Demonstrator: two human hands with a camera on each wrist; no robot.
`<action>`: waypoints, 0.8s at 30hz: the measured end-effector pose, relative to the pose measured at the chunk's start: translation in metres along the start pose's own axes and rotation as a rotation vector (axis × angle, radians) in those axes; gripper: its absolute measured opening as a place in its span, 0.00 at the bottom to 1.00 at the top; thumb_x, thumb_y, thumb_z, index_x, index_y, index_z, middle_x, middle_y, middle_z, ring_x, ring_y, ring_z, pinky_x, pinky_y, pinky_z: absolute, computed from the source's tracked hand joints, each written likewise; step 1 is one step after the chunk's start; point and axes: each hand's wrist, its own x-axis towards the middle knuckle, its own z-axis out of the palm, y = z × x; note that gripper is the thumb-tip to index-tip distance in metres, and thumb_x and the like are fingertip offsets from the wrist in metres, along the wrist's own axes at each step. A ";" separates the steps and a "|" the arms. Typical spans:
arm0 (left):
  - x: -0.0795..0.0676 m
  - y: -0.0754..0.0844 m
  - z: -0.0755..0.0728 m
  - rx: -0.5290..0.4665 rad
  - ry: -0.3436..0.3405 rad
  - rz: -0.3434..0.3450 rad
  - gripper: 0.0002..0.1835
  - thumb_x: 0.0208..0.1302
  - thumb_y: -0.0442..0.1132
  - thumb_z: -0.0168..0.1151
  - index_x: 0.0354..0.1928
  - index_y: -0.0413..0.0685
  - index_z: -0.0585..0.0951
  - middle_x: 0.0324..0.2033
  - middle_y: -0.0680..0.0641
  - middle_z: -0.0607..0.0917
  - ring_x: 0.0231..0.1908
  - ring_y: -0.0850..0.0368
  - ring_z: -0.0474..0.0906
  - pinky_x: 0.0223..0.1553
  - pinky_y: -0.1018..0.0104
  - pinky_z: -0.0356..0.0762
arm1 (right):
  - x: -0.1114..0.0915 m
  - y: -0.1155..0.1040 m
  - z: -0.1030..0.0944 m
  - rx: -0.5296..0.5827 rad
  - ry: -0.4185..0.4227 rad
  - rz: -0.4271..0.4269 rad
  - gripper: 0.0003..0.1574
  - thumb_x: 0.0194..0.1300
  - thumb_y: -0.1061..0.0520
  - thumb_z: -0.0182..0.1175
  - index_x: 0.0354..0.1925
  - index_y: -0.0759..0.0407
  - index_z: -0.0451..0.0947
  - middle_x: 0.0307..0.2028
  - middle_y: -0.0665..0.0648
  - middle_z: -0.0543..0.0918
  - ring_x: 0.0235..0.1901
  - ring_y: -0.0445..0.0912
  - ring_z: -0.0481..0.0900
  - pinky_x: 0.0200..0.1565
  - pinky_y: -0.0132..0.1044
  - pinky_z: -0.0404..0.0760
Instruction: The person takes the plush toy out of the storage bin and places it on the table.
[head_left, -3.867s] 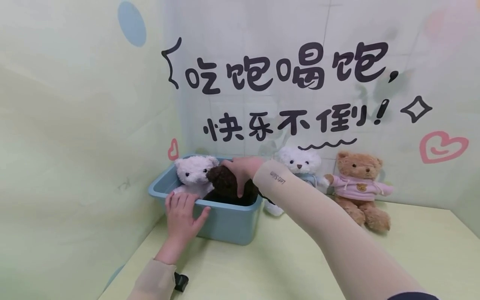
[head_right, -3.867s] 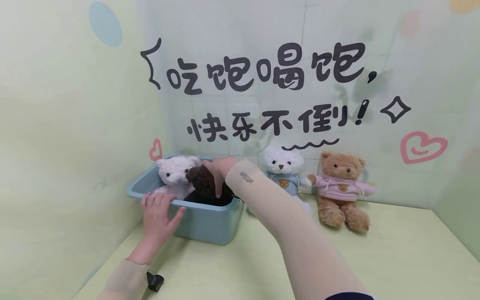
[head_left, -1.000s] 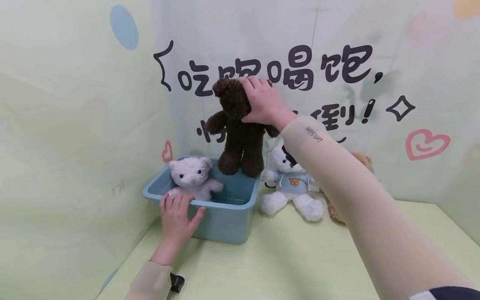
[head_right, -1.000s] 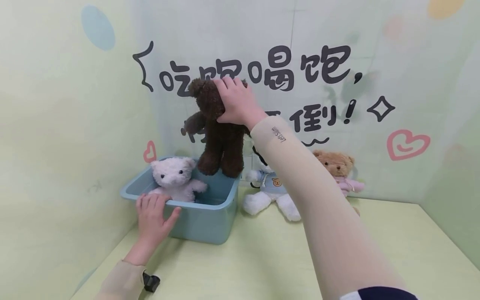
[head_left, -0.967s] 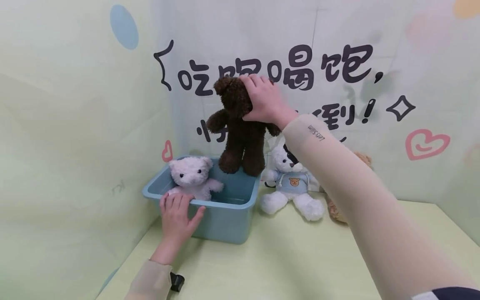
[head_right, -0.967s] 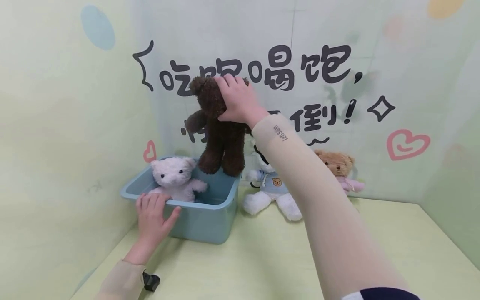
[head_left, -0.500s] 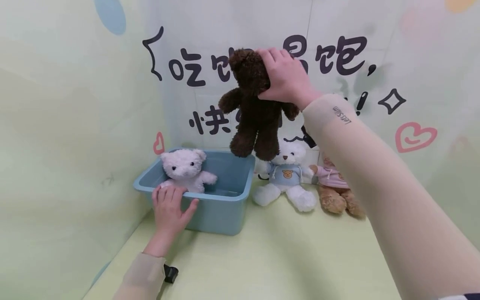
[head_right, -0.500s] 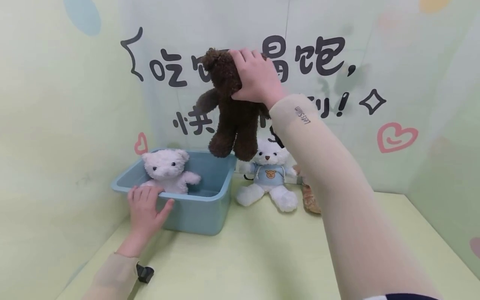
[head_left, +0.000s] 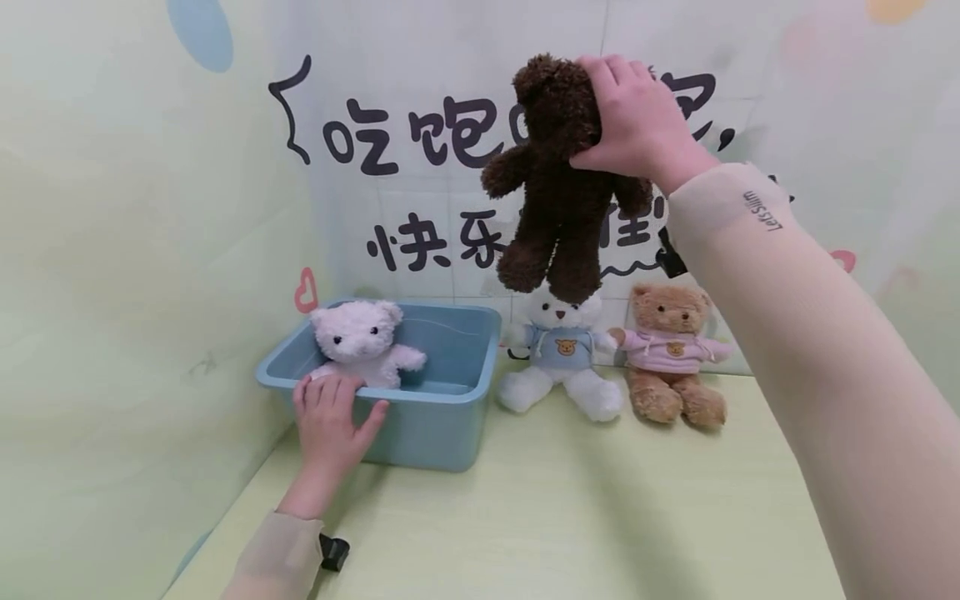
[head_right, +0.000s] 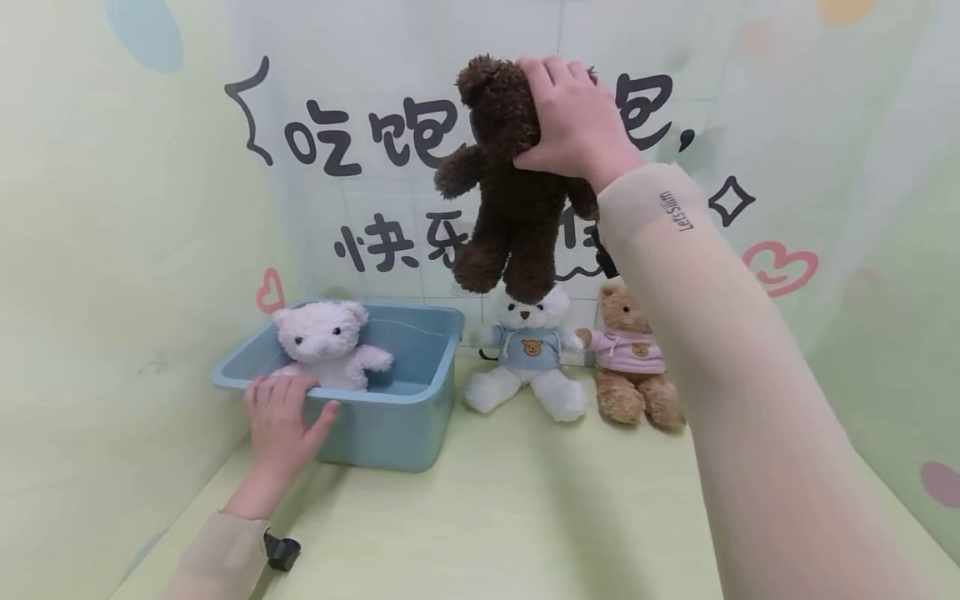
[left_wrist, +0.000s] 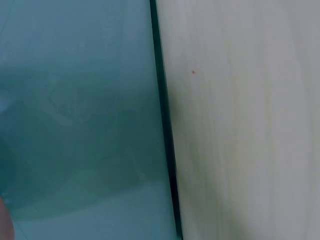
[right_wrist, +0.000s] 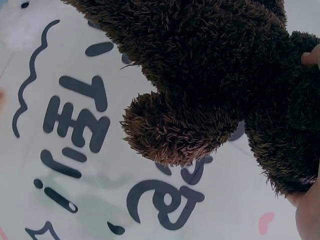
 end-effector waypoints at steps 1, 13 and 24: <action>0.000 0.000 0.000 -0.001 0.000 -0.001 0.31 0.66 0.64 0.48 0.35 0.39 0.74 0.31 0.39 0.75 0.38 0.37 0.67 0.55 0.37 0.54 | -0.002 0.003 -0.002 0.001 -0.001 -0.002 0.66 0.54 0.44 0.70 0.75 0.57 0.40 0.71 0.67 0.55 0.67 0.64 0.56 0.63 0.62 0.58; 0.000 -0.007 0.004 -0.001 0.002 -0.002 0.31 0.66 0.65 0.48 0.36 0.39 0.74 0.31 0.39 0.75 0.38 0.36 0.67 0.55 0.36 0.54 | -0.025 0.033 -0.015 0.013 -0.049 0.000 0.67 0.53 0.47 0.71 0.76 0.57 0.40 0.70 0.70 0.55 0.68 0.67 0.53 0.64 0.62 0.54; 0.004 -0.011 0.001 -0.007 -0.003 0.000 0.32 0.65 0.66 0.47 0.36 0.39 0.75 0.31 0.38 0.75 0.38 0.36 0.67 0.55 0.36 0.53 | -0.057 0.060 -0.023 0.059 -0.049 0.016 0.66 0.52 0.50 0.72 0.76 0.57 0.42 0.69 0.70 0.55 0.66 0.69 0.55 0.62 0.65 0.56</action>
